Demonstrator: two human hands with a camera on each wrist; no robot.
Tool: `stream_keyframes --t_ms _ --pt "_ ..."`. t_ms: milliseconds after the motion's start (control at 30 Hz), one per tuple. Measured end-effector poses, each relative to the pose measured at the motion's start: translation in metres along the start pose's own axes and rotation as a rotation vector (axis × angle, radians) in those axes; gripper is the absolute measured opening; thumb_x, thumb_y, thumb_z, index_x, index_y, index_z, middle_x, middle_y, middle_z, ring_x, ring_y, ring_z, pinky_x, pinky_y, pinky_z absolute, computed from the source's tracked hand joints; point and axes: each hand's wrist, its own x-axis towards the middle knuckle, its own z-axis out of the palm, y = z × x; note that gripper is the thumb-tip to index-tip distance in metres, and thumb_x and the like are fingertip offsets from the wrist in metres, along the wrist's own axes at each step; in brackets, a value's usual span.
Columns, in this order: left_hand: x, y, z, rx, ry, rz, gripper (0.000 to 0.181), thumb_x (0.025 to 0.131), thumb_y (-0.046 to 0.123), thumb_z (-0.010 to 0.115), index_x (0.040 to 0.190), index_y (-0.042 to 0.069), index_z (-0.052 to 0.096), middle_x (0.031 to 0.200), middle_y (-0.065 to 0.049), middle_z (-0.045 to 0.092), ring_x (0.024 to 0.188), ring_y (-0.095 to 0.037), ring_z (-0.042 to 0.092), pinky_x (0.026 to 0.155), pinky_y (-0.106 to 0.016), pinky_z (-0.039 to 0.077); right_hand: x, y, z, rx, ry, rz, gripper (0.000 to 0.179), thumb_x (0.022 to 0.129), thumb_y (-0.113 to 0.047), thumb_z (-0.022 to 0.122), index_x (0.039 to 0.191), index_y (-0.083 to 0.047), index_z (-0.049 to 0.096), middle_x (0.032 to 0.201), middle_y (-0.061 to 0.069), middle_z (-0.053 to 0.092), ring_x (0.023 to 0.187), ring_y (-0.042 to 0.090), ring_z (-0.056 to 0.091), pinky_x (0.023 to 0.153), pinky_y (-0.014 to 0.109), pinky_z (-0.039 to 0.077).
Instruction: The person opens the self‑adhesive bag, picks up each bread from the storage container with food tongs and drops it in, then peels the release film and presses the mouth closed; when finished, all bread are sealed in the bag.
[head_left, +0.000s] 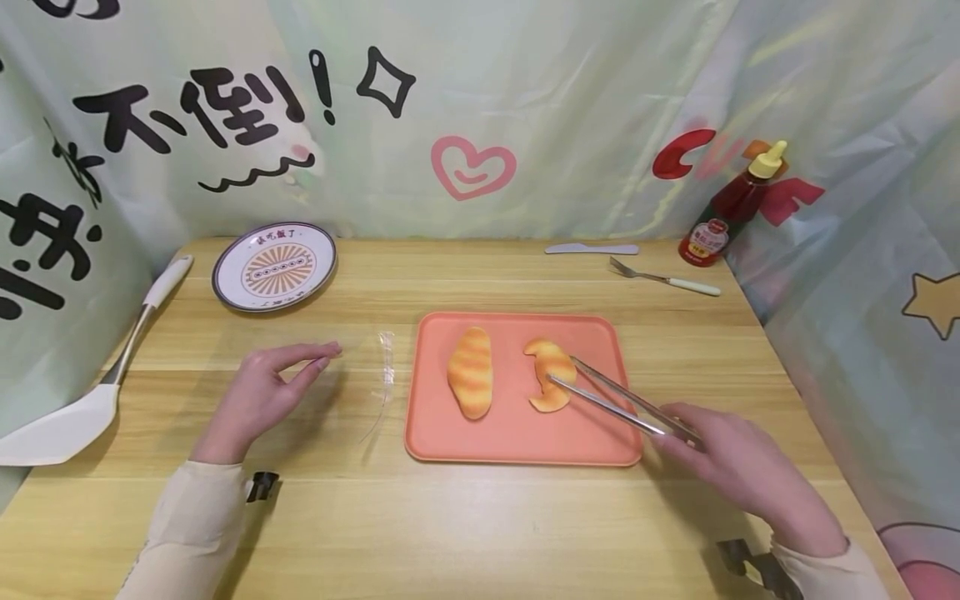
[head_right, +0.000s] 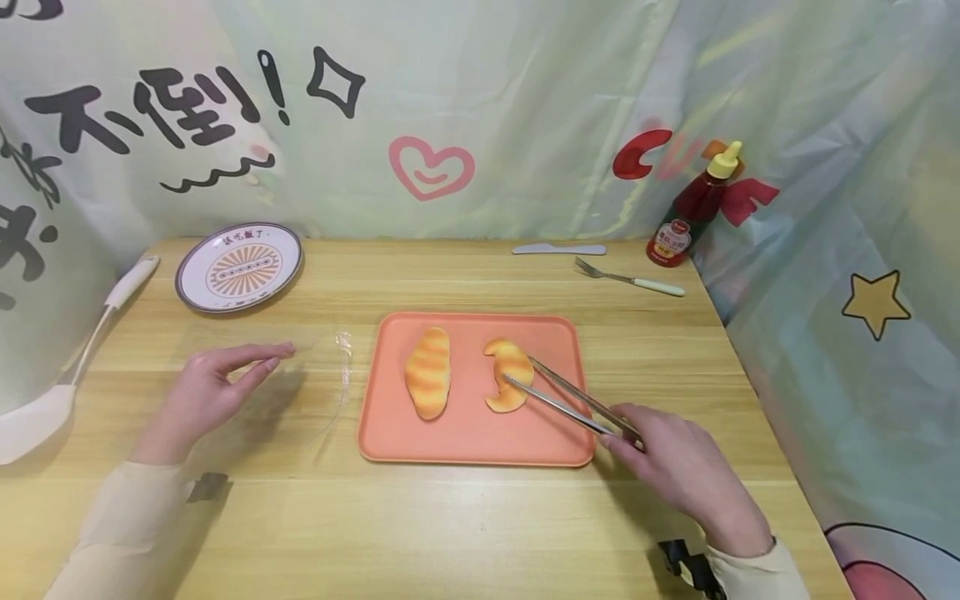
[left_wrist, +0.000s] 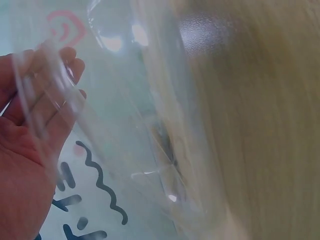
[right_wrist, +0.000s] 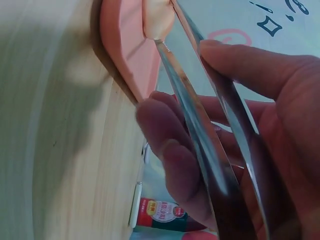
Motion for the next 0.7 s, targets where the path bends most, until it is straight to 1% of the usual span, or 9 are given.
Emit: stream_keyframes --t_ms 267,500,700 --pt "-0.001 0.002 -0.001 0.001 0.001 -0.010 0.022 0.090 -0.001 0.069 0.107 0.009 0.076 0.109 -0.001 0.073 0.101 -0.023 0.068 0.091 -0.007 0.039 0.000 0.006 0.000 0.002 0.052 -0.062 0.025 0.095 -0.030 0.067 0.115 -0.015 0.065 0.078 -0.014 0.056 0.065 0.007 0.049 0.055 0.032 0.042" --pt "-0.001 0.004 0.001 -0.002 -0.004 -0.009 0.020 0.091 0.000 0.069 0.107 0.008 0.076 0.109 -0.003 0.072 0.101 -0.024 0.068 0.091 -0.008 0.040 0.003 0.015 -0.004 0.005 0.095 -0.110 0.028 0.092 -0.022 0.071 0.118 -0.013 0.065 0.083 -0.014 0.059 0.070 0.005 0.052 0.057 0.030 0.045" --pt "-0.002 0.003 0.003 -0.007 0.003 -0.003 0.021 0.089 -0.003 0.069 0.106 0.007 0.076 0.109 -0.003 0.072 0.101 -0.024 0.068 0.092 -0.008 0.040 0.010 0.017 -0.008 -0.003 0.118 -0.147 0.026 0.091 -0.019 0.072 0.117 -0.014 0.066 0.084 -0.015 0.058 0.072 0.005 0.051 0.061 0.030 0.046"
